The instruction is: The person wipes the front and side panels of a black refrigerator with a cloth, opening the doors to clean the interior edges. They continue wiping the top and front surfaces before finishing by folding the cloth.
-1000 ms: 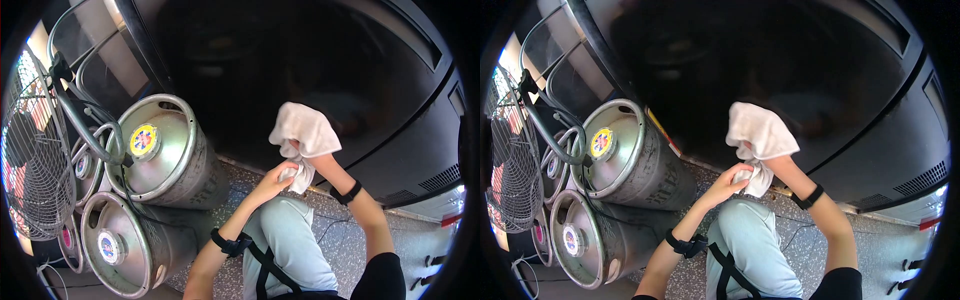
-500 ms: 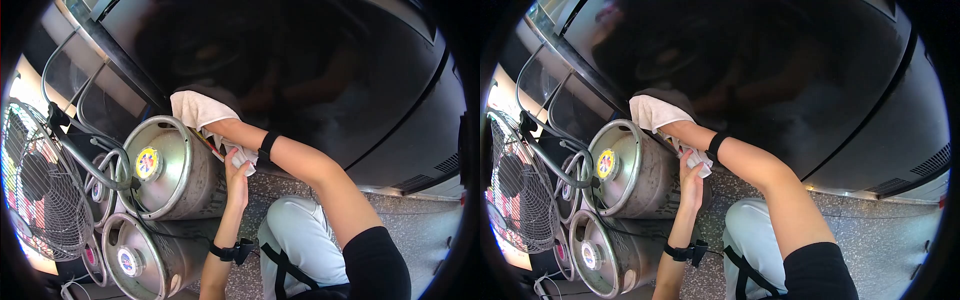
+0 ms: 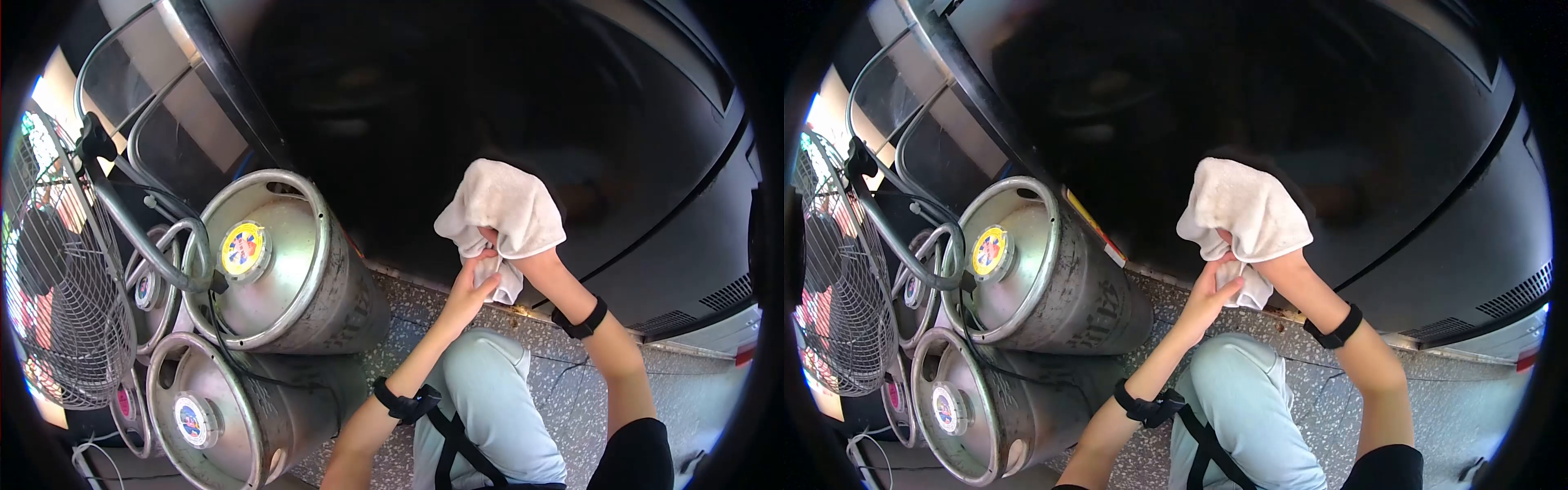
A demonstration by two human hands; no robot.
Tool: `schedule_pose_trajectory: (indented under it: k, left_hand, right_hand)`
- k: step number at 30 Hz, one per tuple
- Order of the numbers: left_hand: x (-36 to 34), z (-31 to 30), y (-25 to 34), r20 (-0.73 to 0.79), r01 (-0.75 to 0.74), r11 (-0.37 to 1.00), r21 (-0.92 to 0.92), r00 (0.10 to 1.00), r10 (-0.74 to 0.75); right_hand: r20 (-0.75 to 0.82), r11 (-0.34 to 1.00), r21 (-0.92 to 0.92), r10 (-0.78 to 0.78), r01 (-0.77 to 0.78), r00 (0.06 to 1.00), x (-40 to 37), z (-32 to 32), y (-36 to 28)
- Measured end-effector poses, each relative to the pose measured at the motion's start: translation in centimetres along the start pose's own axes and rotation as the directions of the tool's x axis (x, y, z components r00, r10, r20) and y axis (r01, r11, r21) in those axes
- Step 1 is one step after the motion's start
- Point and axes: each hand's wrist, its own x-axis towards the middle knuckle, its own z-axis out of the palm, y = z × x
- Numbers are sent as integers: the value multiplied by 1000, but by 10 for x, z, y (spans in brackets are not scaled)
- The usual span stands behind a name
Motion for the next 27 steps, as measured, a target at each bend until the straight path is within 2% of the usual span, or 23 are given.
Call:
schedule_pose_trajectory:
  k: [3,4,7,8,11,15,18,19,22,23,26,27]
  left_hand:
    - [1,-4,8,-48,-52,998,26,997,53]
    - [-1,-9,13,-79,-55,998,25,995,57]
    - [-3,-33,22,-186,-84,994,68,978,95]
    - [-6,-38,33,-203,-91,996,10,975,91]
    - [-14,-48,61,-267,-122,992,41,955,129]
    - [-22,-57,59,-288,-103,994,42,951,111]
    - [-25,-53,60,-280,-106,994,31,954,111]
    - [-26,-51,62,-275,-104,994,35,955,109]
    - [-27,-53,60,-271,-116,993,39,955,122]
    - [-29,-54,60,-273,-111,992,59,954,123]
    - [-32,-54,60,-265,-107,992,73,956,122]
    - [-33,-53,57,-257,-94,994,54,961,105]
  right_hand:
    - [-183,989,-64,-142,133,973,15,33,3]
    - [-158,973,-154,-195,171,968,24,32,-11]
    - [-152,966,-112,-247,231,957,63,54,-45]
    - [-181,954,-143,-285,262,941,78,64,-57]
    - [-78,906,-228,-383,358,920,106,63,-95]
    - [-13,887,-200,-426,415,904,105,78,-93]
    - [-86,935,-138,-340,327,936,107,87,-94]
    - [-151,967,-66,-253,246,956,105,88,-100]
    - [-229,947,-133,-316,292,921,107,99,-97]
    - [-182,915,-243,-369,322,911,106,102,-93]
    - [-119,924,-122,-375,362,919,85,82,-75]
    - [-96,913,-231,-366,337,926,78,80,-64]
